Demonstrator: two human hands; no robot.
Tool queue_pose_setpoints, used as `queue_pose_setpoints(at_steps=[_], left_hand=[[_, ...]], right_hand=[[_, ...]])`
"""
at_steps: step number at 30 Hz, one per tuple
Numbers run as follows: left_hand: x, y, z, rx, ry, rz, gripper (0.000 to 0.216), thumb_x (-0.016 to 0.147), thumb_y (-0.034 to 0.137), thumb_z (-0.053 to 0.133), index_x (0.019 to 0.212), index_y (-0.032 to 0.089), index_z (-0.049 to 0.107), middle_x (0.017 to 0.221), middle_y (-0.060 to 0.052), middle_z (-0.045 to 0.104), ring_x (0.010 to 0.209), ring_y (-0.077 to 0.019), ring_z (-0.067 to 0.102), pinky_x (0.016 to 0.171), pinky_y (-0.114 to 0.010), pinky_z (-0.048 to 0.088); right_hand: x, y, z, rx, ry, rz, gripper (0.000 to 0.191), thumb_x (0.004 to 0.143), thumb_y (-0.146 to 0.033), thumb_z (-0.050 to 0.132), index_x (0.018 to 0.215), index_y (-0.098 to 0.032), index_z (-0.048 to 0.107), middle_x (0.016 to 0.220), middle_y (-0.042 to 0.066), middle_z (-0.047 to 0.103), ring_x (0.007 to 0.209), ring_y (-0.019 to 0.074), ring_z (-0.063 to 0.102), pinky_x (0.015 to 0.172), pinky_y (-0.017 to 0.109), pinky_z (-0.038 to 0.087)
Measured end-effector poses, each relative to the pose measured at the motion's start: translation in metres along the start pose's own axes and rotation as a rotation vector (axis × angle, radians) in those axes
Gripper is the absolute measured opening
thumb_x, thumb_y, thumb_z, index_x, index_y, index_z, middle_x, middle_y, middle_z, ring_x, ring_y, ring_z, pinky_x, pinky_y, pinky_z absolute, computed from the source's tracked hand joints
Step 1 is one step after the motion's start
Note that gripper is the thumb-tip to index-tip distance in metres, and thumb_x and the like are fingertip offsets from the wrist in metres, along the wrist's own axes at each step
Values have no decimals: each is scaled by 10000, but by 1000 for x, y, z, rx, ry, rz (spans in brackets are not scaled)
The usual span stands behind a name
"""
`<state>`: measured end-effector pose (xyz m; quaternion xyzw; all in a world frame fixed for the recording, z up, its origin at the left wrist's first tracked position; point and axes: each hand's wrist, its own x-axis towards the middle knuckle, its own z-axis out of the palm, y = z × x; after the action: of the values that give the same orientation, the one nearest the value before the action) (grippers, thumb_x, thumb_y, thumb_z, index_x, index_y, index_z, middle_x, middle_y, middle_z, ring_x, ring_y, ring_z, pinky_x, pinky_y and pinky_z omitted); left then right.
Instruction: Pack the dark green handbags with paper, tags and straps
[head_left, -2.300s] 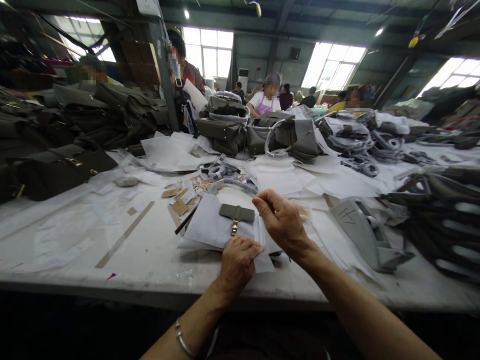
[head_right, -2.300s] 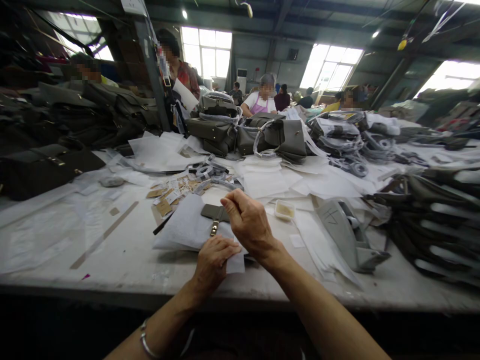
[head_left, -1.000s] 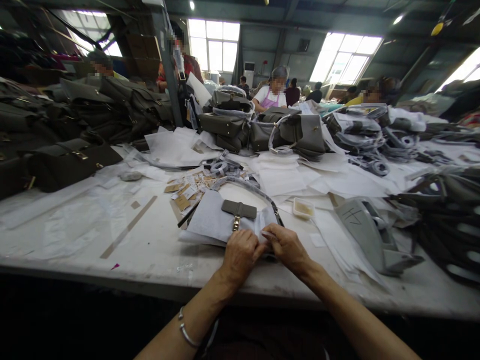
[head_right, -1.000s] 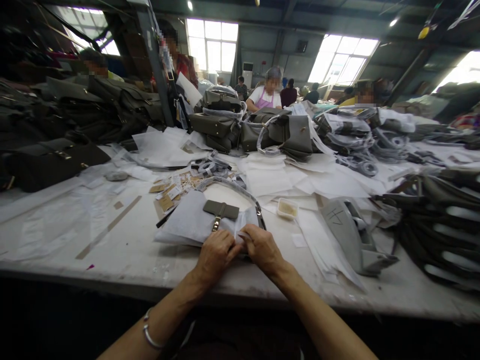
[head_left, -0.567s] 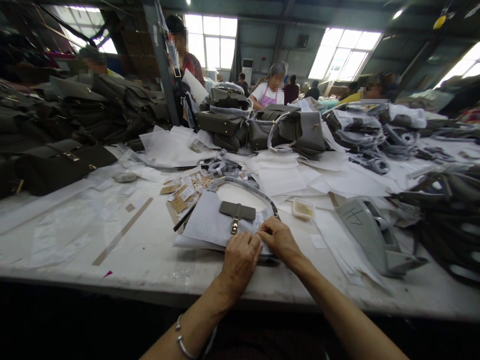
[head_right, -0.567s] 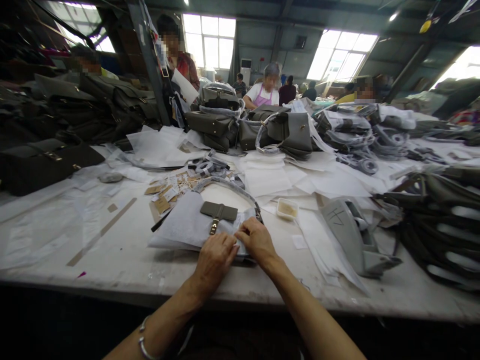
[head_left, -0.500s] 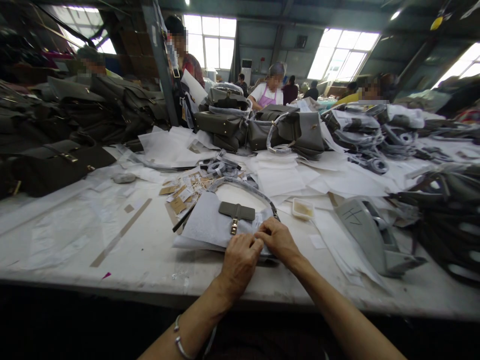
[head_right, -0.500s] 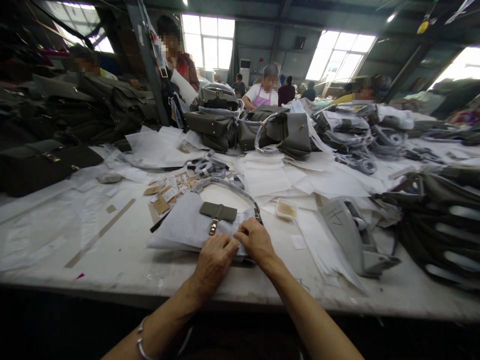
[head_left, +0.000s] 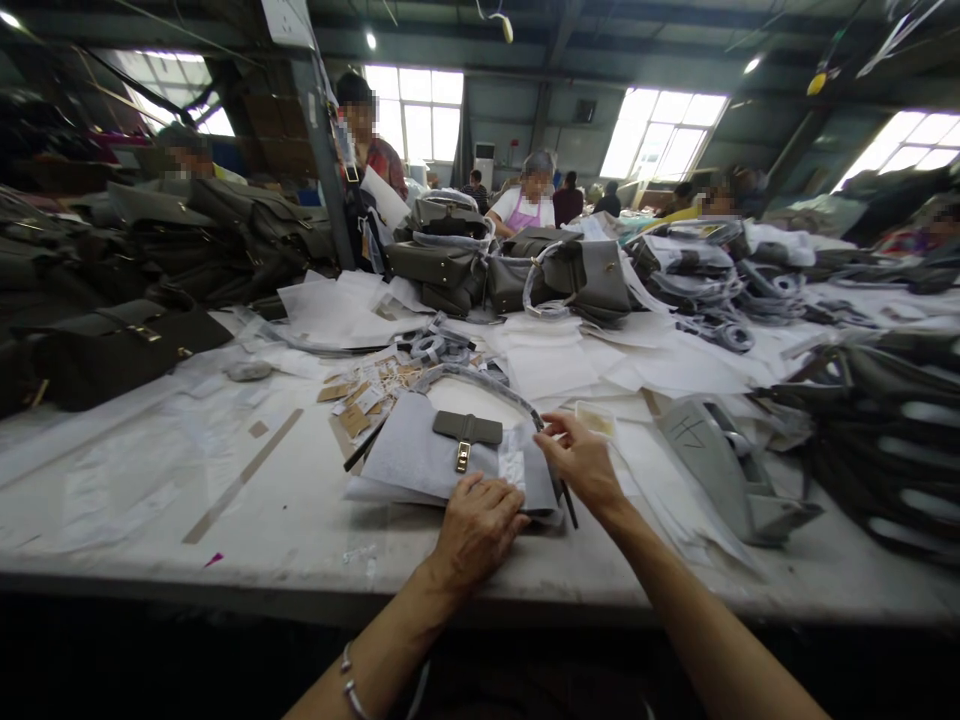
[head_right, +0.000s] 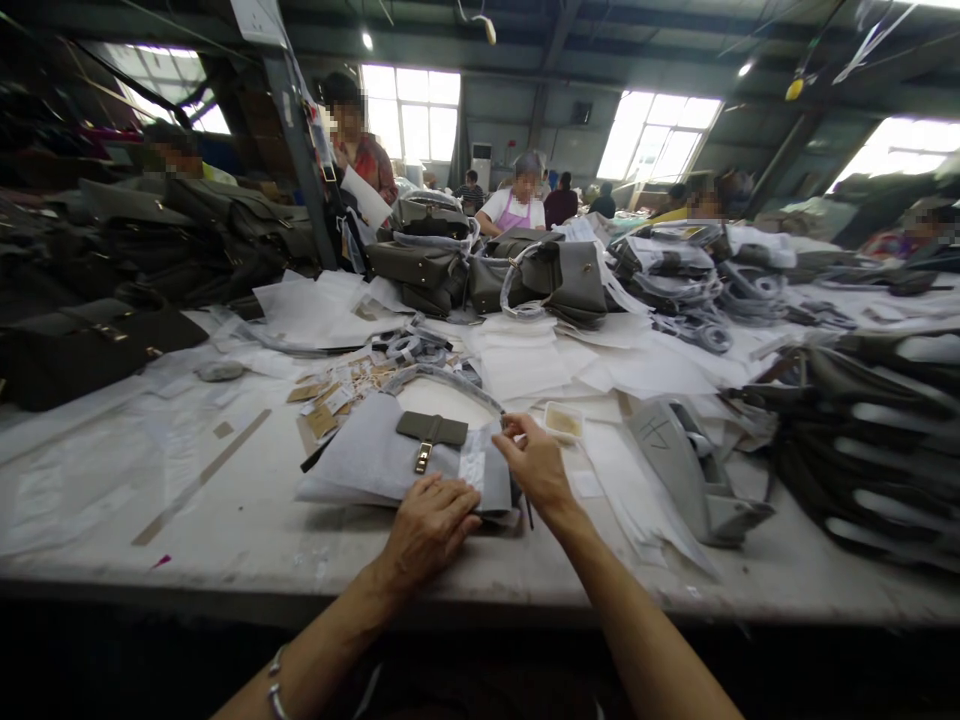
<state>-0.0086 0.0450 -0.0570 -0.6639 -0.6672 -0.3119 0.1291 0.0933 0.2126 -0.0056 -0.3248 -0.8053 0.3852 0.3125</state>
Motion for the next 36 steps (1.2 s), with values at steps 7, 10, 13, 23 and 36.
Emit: queue_pose_setpoints(at_steps=[7, 10, 13, 23, 36], left_hand=[[1, -1, -1, 36, 77, 53, 166, 975, 245, 492, 1084, 230, 616, 1036, -19, 721, 1002, -204, 664, 955, -407, 421], [2, -5, 2, 76, 122, 97, 202, 986, 237, 461, 1090, 221, 633, 1046, -27, 727, 983, -209, 672, 956, -402, 416], [3, -9, 4, 103, 145, 139, 218, 990, 251, 449, 1080, 225, 645, 1038, -25, 734, 967, -212, 678, 954, -397, 418], [5, -8, 1, 161, 160, 158, 239, 1005, 270, 422, 1056, 231, 652, 1015, -18, 744, 945, -210, 682, 945, -386, 418], [4, -9, 3, 128, 170, 139, 233, 993, 264, 443, 1058, 231, 665, 1025, -26, 743, 954, -206, 689, 951, -386, 444]], right_hand=[[-35, 49, -184, -188, 502, 194, 415, 761, -539, 635, 947, -176, 707, 769, 81, 688, 666, 205, 632, 555, 285, 495], [-49, 81, -246, -310, 579, 382, 316, 729, -463, 655, 876, -188, 708, 858, 106, 713, 844, 254, 651, 680, 307, 498], [-53, 107, -270, -218, 493, 584, 258, 674, -428, 704, 733, -177, 689, 778, 96, 710, 821, 245, 654, 690, 310, 496], [-26, 133, -258, 51, 345, 638, 295, 578, -422, 766, 660, -154, 674, 658, 40, 665, 652, 170, 599, 616, 285, 435], [-21, 134, -256, 59, 365, 658, 278, 562, -387, 799, 606, -156, 650, 585, 29, 641, 588, 156, 573, 544, 256, 387]])
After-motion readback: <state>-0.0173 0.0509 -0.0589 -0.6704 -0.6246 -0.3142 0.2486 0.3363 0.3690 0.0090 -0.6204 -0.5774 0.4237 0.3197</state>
